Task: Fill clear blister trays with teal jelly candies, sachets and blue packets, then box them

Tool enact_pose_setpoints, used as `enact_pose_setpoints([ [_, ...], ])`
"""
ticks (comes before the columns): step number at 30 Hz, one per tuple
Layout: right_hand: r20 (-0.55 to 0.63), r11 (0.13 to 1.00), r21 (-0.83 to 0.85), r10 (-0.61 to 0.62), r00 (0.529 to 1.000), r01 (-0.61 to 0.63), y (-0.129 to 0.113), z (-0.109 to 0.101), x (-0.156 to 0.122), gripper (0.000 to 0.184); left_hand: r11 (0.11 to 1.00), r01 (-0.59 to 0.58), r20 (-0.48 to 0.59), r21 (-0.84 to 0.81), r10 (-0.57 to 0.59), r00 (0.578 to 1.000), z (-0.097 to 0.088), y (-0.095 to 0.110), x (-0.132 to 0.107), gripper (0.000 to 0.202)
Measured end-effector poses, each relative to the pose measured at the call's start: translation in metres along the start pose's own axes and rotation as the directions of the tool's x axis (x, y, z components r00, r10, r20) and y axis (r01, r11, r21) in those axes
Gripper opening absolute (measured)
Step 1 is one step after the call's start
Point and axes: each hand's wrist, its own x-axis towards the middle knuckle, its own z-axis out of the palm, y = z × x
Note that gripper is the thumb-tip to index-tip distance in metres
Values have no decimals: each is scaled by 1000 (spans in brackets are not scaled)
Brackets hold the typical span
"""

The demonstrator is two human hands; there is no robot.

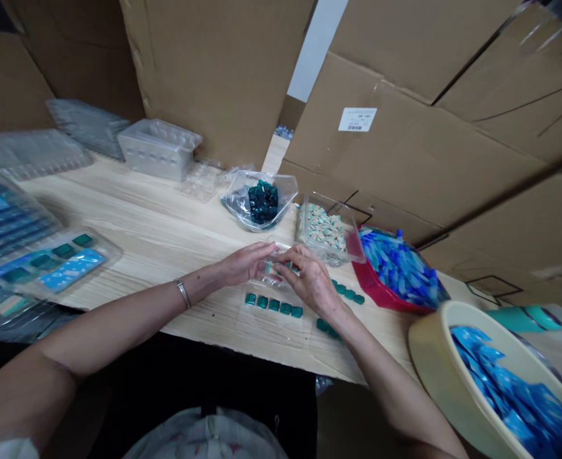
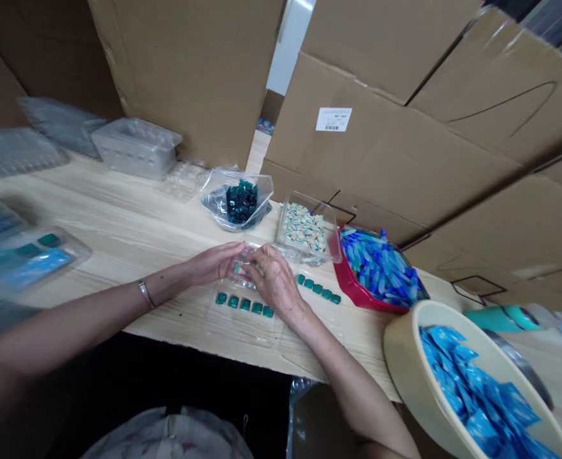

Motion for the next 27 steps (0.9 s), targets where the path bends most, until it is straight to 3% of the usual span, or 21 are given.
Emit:
enact_pose_setpoints([
  [8, 91, 990, -137, -22, 996, 34, -2, 2, 0, 15, 1000, 16, -28, 17, -16, 999, -2, -2, 1, 20],
  [13, 63, 991, -102, -74, 995, 81, -2, -4, 1, 16, 1000, -2, -2, 9, 2, 1000, -5, -2, 2, 22],
  [19, 142, 984, -107, -129, 981, 145, -4, -17, 2, 19, 999, 18, -49, 44, -16, 999, -1, 1, 0, 25],
  [21, 46, 991, -114, -67, 997, 72, 14, -30, 8, 19, 998, 43, -79, 47, -39, 996, 0, 3, -1, 27],
  [24, -155, 952, -244, 150, 976, -185, 65, -55, 23, 18, 996, 67, -119, 60, -59, 991, 1, 4, -1, 28],
  [25, -182, 913, -293, 238, 954, -284, 85, -62, 29, 17, 995, 72, -127, 67, -63, 990, 1, 4, -1, 27],
  [27, -115, 837, -346, 410, 905, -424, 123, -70, 39, 16, 994, 84, -139, 76, -72, 988, 1, 4, -1, 27],
])
